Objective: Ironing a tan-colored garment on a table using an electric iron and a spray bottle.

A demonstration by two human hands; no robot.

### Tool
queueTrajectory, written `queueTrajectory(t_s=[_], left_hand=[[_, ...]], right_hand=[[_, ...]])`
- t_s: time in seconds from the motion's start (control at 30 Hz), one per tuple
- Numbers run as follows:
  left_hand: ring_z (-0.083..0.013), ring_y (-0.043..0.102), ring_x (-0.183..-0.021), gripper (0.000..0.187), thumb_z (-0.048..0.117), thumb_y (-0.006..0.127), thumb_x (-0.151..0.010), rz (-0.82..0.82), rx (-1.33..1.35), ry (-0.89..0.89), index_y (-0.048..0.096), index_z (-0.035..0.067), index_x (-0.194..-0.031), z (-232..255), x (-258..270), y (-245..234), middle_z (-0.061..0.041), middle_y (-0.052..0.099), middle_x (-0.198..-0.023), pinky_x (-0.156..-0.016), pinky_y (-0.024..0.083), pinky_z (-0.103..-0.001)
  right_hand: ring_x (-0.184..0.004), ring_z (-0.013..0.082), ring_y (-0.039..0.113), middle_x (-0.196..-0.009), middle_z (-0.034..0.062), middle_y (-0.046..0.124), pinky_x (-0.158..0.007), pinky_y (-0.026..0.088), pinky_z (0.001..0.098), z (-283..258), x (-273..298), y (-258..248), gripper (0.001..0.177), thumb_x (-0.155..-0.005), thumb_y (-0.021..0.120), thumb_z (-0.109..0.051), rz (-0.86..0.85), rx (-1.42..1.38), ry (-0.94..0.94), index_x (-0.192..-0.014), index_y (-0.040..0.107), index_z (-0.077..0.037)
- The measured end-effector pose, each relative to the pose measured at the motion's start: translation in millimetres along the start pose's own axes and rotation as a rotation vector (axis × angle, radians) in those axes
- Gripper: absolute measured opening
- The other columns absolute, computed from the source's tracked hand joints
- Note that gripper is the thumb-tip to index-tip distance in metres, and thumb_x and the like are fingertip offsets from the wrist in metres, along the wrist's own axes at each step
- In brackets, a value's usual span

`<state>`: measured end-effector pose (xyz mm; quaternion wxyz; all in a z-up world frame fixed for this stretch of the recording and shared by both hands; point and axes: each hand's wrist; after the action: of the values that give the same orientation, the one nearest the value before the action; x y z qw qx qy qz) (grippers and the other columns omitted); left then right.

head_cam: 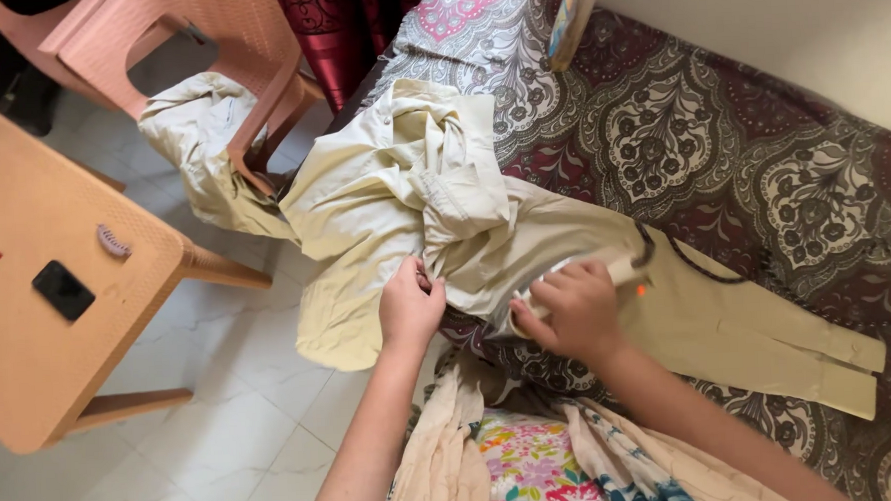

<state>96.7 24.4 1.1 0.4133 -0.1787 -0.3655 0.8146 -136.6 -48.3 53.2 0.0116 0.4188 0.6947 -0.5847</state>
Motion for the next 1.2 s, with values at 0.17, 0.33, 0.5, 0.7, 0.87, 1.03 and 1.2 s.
queueTrajectory(t_s=[0.17, 0.33, 0.5, 0.7, 0.87, 1.03, 1.2], left_hand=[[-0.0278, 0.068, -0.068, 0.038, 0.037, 0.082, -0.08, -0.017, -0.048, -0.086, 0.062, 0.007, -0.091, 31.9, 13.8, -18.4, -0.008, 0.071, -0.073, -0.064, 0.053, -0.043], [-0.026, 0.07, -0.066, 0.031, 0.038, 0.081, -0.077, -0.092, -0.047, -0.142, 0.067, 0.01, -0.078, 12.9, 19.8, 0.4, -0.005, 0.07, -0.068, -0.062, 0.054, -0.041], [-0.0306, 0.064, -0.059, 0.023, 0.027, 0.07, -0.09, 0.085, 0.126, -0.075, 0.062, 0.007, -0.083, 8.3, 21.2, 1.2, -0.011, 0.064, -0.065, -0.058, 0.049, -0.042], [-0.0298, 0.063, -0.057, 0.02, 0.025, 0.068, -0.091, 0.165, 0.235, -0.047, 0.062, 0.008, -0.084, 6.3, 26.1, 5.6, -0.01, 0.063, -0.063, -0.057, 0.05, -0.041], [-0.0302, 0.065, -0.062, 0.024, 0.029, 0.067, -0.095, 0.199, 0.171, -0.066, 0.063, 0.008, -0.084, -5.7, 18.5, 17.8, -0.009, 0.066, -0.066, -0.058, 0.049, -0.042], [-0.0285, 0.069, -0.063, 0.032, 0.04, 0.072, -0.087, 0.189, 0.119, -0.104, 0.061, 0.009, -0.091, 15.0, 5.7, -1.0, -0.006, 0.068, -0.066, -0.058, 0.051, -0.042], [-0.0271, 0.072, -0.073, 0.021, 0.035, 0.068, -0.087, 0.073, -0.069, -0.176, 0.069, 0.014, -0.088, 0.0, -5.5, 14.0, -0.005, 0.073, -0.075, -0.068, 0.056, -0.043]], right_hand=[[-0.073, 0.0235, 0.063, -0.072, 0.0048, 0.068, -0.081, 0.041, 0.0429, 23.9, -5.6, -3.0, 0.036, -0.091, 0.066, -0.045, -0.111, 0.071, 0.081, -0.075, 0.068, -0.012], [-0.071, 0.0255, 0.067, -0.077, 0.0081, 0.072, -0.075, 0.046, 0.0441, 28.2, -3.7, -33.2, 0.052, -0.094, 0.054, -0.064, -0.472, 0.132, 0.419, -0.088, 0.071, -0.015], [-0.083, 0.0343, 0.071, -0.086, 0.0137, 0.073, -0.073, 0.055, 0.0486, 39.7, 19.6, -56.5, 0.074, -0.078, 0.055, -0.08, -0.899, 0.117, 0.454, -0.104, 0.062, -0.011], [-0.083, 0.0361, 0.072, -0.088, 0.0165, 0.073, -0.075, 0.056, 0.0482, 31.4, 26.2, -45.5, 0.08, -0.073, 0.058, -0.084, -0.935, 0.004, 0.587, -0.106, 0.064, -0.011], [-0.088, 0.0369, 0.073, -0.091, 0.0178, 0.074, -0.077, 0.056, 0.049, 0.4, -5.0, -19.7, 0.082, -0.072, 0.059, -0.085, -0.88, -0.036, 0.593, -0.106, 0.065, -0.01], [-0.092, 0.0374, 0.072, -0.093, 0.0179, 0.075, -0.078, 0.056, 0.0499, -18.0, -33.1, 1.7, 0.083, -0.073, 0.058, -0.085, -0.817, -0.057, 0.578, -0.109, 0.065, -0.01], [-0.095, 0.0372, 0.072, -0.097, 0.0176, 0.074, -0.08, 0.055, 0.0512, -13.8, -30.4, 3.6, 0.085, -0.075, 0.058, -0.085, -0.823, -0.049, 0.565, -0.111, 0.065, -0.008]])
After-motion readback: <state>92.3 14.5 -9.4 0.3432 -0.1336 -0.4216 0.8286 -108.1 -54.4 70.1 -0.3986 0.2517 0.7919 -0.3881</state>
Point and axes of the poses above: each hand's wrist, its own x-axis away from the middle knuckle, its own y-axis out of the palm, z = x × y
